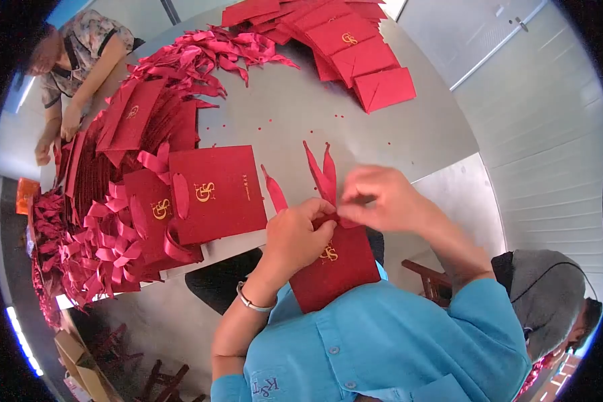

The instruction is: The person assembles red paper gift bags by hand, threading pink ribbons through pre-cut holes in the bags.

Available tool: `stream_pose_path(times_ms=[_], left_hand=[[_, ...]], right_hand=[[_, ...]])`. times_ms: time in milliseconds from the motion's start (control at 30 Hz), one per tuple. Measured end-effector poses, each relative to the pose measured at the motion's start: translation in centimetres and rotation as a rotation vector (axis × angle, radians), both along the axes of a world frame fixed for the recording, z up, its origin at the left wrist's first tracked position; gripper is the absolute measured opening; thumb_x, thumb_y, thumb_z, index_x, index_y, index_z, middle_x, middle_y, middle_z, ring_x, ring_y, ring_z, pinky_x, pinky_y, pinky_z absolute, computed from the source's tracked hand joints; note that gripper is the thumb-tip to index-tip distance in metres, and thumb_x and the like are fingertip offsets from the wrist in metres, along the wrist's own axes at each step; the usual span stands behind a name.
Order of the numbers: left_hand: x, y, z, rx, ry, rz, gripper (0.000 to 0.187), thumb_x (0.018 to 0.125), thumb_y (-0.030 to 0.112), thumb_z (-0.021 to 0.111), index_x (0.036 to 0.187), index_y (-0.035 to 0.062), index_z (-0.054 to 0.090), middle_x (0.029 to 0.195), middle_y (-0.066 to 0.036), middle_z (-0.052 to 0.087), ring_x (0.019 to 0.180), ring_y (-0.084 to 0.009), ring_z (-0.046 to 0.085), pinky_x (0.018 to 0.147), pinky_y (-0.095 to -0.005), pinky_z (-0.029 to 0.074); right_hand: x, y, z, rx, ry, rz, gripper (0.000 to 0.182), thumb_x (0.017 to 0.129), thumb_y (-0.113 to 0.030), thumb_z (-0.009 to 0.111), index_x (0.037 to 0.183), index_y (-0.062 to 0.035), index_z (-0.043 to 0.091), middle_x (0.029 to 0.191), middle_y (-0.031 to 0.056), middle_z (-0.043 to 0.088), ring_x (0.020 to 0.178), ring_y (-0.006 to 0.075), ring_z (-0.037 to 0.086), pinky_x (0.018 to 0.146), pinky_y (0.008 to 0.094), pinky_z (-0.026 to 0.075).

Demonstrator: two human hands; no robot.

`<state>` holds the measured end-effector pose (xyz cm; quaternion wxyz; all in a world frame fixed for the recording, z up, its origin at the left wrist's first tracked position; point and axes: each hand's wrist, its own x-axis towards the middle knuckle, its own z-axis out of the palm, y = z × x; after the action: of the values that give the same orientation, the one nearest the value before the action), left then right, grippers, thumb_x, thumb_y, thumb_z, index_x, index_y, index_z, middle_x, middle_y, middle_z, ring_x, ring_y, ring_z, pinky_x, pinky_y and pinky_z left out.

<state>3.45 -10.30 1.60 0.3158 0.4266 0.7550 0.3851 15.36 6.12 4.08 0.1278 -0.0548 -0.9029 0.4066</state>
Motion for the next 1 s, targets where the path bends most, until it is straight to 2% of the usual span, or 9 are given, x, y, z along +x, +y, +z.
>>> stream_pose_path(times_ms=[100, 200, 267, 333, 400, 500, 667, 733, 1000], left_hand=[[0.1, 0.1, 0.2, 0.000, 0.031, 0.011, 0.021, 0.079, 0.016, 0.067, 0.098, 0.0069, 0.066, 0.086, -0.010, 0.070, 0.079, -0.0188, 0.069, 0.069, -0.0289, 0.053], [0.2, 0.2, -0.1, -0.027, 0.034, 0.011, 0.021, 0.079, 0.018, 0.066, 0.097, 0.0075, 0.066, 0.086, -0.009, 0.071, 0.077, -0.0187, 0.069, 0.067, -0.0295, 0.052], [0.2, 0.3, 0.0, -0.036, 0.030, 0.015, 0.021, 0.079, 0.018, 0.066, 0.097, 0.0079, 0.066, 0.085, -0.009, 0.071, 0.076, -0.0186, 0.069, 0.067, -0.0298, 0.052], [0.4, 0.3, 0.2, 0.005, 0.023, 0.050, 0.018, 0.079, 0.019, 0.063, 0.093, 0.0094, 0.066, 0.081, -0.009, 0.070, 0.075, -0.0255, 0.068, 0.065, -0.0365, 0.051], [0.3, 0.4, 0.1, 0.003, 0.023, 0.050, 0.018, 0.079, 0.020, 0.063, 0.093, 0.0095, 0.067, 0.081, -0.008, 0.070, 0.075, -0.0255, 0.068, 0.064, -0.0363, 0.051], [0.3, 0.4, 0.3, -0.006, 0.041, 0.048, 0.018, 0.078, 0.020, 0.064, 0.092, 0.0097, 0.067, 0.081, -0.008, 0.070, 0.074, -0.0253, 0.068, 0.064, -0.0360, 0.051], [0.2, 0.5, 0.6, -0.021, 0.039, 0.048, 0.019, 0.078, 0.021, 0.065, 0.093, 0.0098, 0.067, 0.082, -0.008, 0.070, 0.075, -0.0251, 0.068, 0.065, -0.0356, 0.051], [0.2, 0.6, 0.7, -0.070, -0.005, 0.051, 0.021, 0.078, 0.018, 0.067, 0.096, 0.0080, 0.068, 0.085, -0.008, 0.071, 0.078, -0.0169, 0.069, 0.069, -0.0289, 0.053], [0.2, 0.4, -0.1, -0.026, -0.019, 0.053, 0.021, 0.078, 0.018, 0.067, 0.096, 0.0076, 0.068, 0.085, -0.008, 0.071, 0.078, -0.0157, 0.069, 0.068, -0.0278, 0.052]], right_hand=[[1.8, -1.6, -0.3, 0.212, 0.046, -0.075, 0.020, 0.065, -0.013, 0.079, 0.073, -0.0070, 0.062, 0.086, 0.0058, 0.060, 0.079, 0.0262, 0.059, 0.065, 0.0372, 0.049], [2.1, -2.3, -0.6, 0.216, 0.003, -0.134, 0.020, 0.066, -0.011, 0.078, 0.070, -0.0074, 0.059, 0.092, 0.0073, 0.060, 0.085, 0.0262, 0.058, 0.069, 0.0365, 0.048], [1.9, -2.4, -1.0, 0.162, 0.036, -0.140, 0.021, 0.066, -0.013, 0.078, 0.068, -0.0071, 0.058, 0.090, 0.0083, 0.059, 0.084, 0.0276, 0.057, 0.070, 0.0372, 0.048], [1.8, -2.4, -1.0, 0.109, 0.068, -0.140, 0.022, 0.066, -0.014, 0.077, 0.066, -0.0069, 0.057, 0.088, 0.0092, 0.058, 0.082, 0.0290, 0.056, 0.070, 0.0379, 0.047], [1.9, -2.5, -0.8, 0.028, -0.008, -0.087, 0.020, 0.067, -0.006, 0.076, 0.067, -0.0063, 0.056, 0.094, 0.0086, 0.059, 0.089, 0.0267, 0.056, 0.072, 0.0352, 0.047], [2.0, -2.4, -1.4, 0.016, 0.043, -0.083, 0.019, 0.067, -0.009, 0.074, 0.065, -0.0059, 0.055, 0.092, 0.0104, 0.059, 0.086, 0.0302, 0.056, 0.072, 0.0400, 0.047], [2.4, -2.7, -0.8, 0.042, 0.054, -0.072, 0.019, 0.066, -0.006, 0.074, 0.066, -0.0058, 0.055, 0.099, 0.0111, 0.060, 0.089, 0.0300, 0.056, 0.074, 0.0391, 0.047], [2.5, -2.7, -0.8, 0.062, 0.047, -0.060, 0.019, 0.066, -0.004, 0.074, 0.067, -0.0060, 0.056, 0.103, 0.0112, 0.060, 0.092, 0.0293, 0.056, 0.076, 0.0384, 0.046], [2.4, -2.6, -0.6, 0.113, 0.023, -0.016, 0.018, 0.065, -0.003, 0.071, 0.065, -0.0059, 0.053, 0.104, 0.0123, 0.060, 0.093, 0.0307, 0.056, 0.075, 0.0392, 0.047]])
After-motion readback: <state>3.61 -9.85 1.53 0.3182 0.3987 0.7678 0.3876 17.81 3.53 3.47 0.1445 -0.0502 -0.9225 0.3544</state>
